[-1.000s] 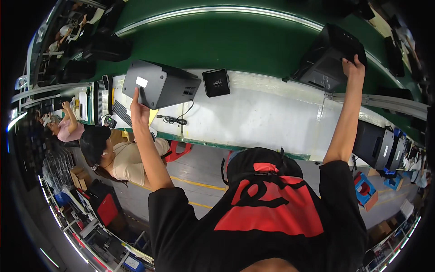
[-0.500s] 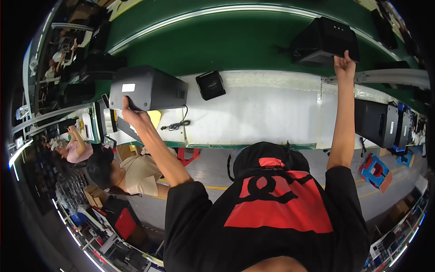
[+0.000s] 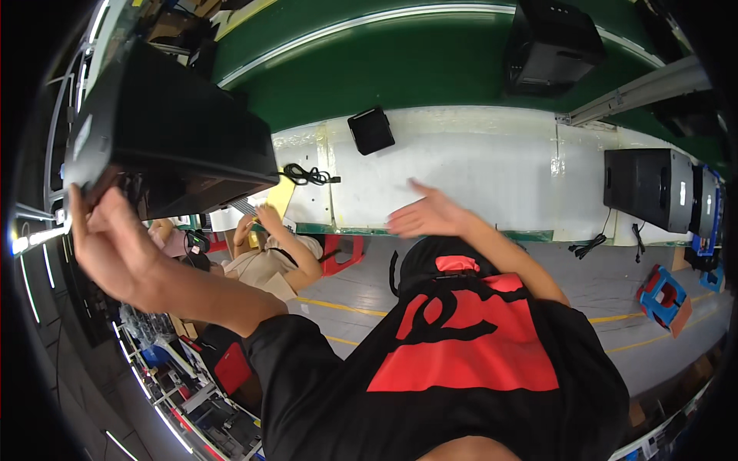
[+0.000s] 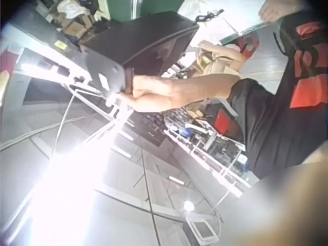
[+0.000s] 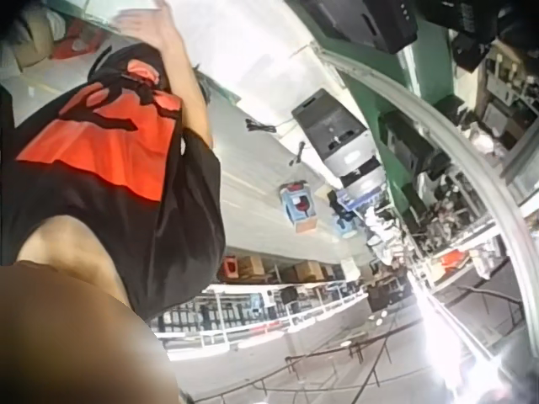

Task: Assembling electronic units by placing small components into computer-style cases on a production line.

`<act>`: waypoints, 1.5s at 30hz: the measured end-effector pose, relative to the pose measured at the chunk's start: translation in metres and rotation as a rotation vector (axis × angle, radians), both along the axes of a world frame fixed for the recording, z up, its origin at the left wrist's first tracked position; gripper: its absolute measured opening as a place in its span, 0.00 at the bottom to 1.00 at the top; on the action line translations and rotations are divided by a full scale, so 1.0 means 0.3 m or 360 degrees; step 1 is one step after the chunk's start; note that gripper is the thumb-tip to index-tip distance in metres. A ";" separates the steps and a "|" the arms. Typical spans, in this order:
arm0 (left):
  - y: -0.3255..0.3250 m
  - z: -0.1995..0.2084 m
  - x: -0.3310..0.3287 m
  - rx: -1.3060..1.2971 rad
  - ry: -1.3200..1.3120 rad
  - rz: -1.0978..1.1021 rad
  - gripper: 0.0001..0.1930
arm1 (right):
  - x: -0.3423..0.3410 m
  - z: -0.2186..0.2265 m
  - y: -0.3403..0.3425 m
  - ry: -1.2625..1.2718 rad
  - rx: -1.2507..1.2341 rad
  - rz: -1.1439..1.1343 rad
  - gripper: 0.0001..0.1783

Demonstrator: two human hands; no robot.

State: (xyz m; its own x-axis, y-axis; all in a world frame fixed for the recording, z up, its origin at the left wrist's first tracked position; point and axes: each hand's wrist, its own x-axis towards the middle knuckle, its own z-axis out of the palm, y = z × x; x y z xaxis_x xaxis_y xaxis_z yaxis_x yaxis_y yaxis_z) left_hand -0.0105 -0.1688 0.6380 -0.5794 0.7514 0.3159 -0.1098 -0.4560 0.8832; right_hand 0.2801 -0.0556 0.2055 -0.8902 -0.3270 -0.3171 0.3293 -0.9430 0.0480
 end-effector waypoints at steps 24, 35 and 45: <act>0.439 -0.979 0.736 -0.0404 -0.1750 -0.0363 0.10 | 0.875 -0.085 0.254 -0.0748 0.0649 -0.2406 0.28; 0.005 -1.973 0.524 -0.0045 -0.2730 0.0208 0.14 | 0.713 -0.242 0.292 -0.1127 0.0819 -0.1795 0.30; -0.089 -2.048 0.520 0.0059 -0.2506 -0.0070 0.13 | 0.289 0.040 0.495 -0.1242 0.4131 0.0537 0.32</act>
State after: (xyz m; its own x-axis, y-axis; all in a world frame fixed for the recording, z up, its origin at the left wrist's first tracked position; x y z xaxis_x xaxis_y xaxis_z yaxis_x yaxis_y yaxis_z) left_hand 0.1455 -0.1954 0.0237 -0.3101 0.7815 -0.5414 -0.8847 -0.4457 -0.1366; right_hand 0.3669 0.0929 0.2174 -0.5737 0.8099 -0.1218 0.8108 0.5406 -0.2246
